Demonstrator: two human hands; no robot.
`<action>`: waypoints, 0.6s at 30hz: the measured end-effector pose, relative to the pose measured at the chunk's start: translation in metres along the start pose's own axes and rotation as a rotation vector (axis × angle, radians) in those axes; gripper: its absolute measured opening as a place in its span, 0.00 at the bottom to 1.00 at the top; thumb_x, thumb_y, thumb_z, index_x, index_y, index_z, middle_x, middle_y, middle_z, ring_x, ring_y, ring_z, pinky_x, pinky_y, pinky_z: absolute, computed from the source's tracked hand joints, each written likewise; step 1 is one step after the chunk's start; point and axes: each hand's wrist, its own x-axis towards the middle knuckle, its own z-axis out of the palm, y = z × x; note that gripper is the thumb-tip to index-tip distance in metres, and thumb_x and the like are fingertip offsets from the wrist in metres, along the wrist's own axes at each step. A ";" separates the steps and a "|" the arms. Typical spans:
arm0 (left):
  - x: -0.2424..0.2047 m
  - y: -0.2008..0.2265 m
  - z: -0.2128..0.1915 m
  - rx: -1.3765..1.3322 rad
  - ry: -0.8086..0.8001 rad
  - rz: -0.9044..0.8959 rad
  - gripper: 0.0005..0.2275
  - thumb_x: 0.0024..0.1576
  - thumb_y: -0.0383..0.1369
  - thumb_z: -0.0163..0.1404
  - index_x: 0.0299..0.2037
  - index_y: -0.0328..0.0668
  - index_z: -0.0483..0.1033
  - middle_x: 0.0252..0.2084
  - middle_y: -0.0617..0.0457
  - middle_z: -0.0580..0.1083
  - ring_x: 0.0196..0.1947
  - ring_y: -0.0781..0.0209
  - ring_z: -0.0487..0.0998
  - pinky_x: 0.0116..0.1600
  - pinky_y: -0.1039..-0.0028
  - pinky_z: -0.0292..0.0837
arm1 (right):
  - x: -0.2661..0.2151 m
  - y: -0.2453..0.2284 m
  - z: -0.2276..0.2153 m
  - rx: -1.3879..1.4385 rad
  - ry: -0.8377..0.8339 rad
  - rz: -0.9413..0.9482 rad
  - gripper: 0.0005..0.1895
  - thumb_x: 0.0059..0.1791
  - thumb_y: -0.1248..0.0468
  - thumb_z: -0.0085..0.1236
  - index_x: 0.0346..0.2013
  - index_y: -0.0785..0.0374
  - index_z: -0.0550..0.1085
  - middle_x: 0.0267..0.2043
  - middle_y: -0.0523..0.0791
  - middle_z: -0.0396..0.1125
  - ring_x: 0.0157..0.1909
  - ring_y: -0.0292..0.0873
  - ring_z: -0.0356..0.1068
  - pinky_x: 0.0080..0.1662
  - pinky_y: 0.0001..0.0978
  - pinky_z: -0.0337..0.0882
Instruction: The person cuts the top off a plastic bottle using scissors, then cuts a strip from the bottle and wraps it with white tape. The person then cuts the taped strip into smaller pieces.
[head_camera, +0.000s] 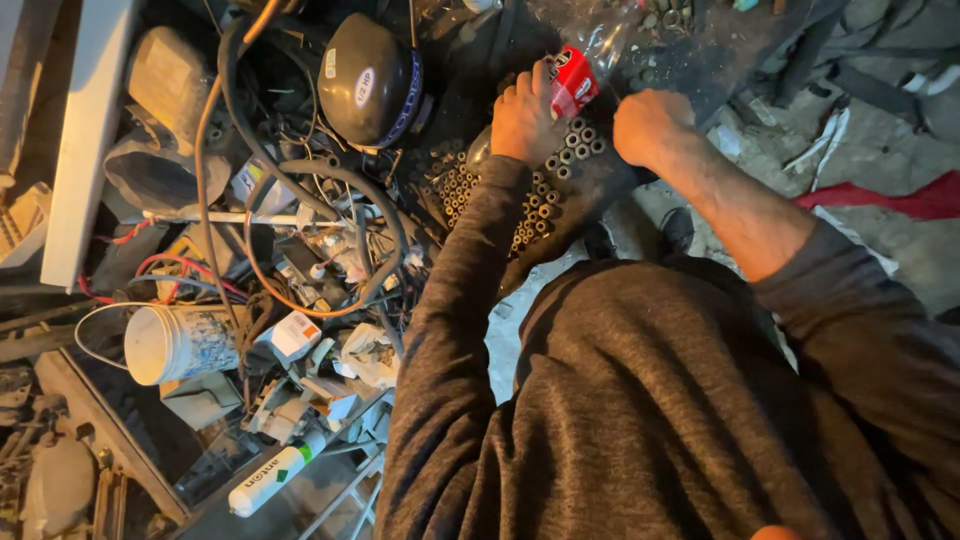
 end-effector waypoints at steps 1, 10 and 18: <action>0.001 -0.003 0.000 0.008 -0.030 0.014 0.42 0.45 0.46 0.65 0.65 0.32 0.58 0.48 0.41 0.72 0.43 0.40 0.77 0.44 0.54 0.74 | 0.011 -0.003 0.001 -0.025 -0.011 0.005 0.15 0.52 0.58 0.52 0.41 0.64 0.83 0.44 0.57 0.76 0.48 0.60 0.77 0.47 0.50 0.76; 0.002 -0.027 0.009 -0.070 0.003 -0.046 0.45 0.41 0.41 0.67 0.67 0.31 0.56 0.49 0.41 0.71 0.44 0.40 0.77 0.47 0.55 0.75 | -0.031 -0.002 -0.006 0.040 0.082 -0.043 0.20 0.58 0.53 0.47 0.40 0.65 0.81 0.41 0.58 0.76 0.44 0.62 0.76 0.45 0.55 0.74; 0.001 -0.036 0.013 -0.064 0.037 0.042 0.47 0.39 0.44 0.68 0.66 0.30 0.56 0.49 0.39 0.71 0.43 0.39 0.76 0.46 0.54 0.74 | 0.014 -0.010 0.026 -0.063 0.107 -0.044 0.14 0.50 0.64 0.51 0.44 0.68 0.79 0.44 0.58 0.76 0.46 0.59 0.77 0.44 0.50 0.77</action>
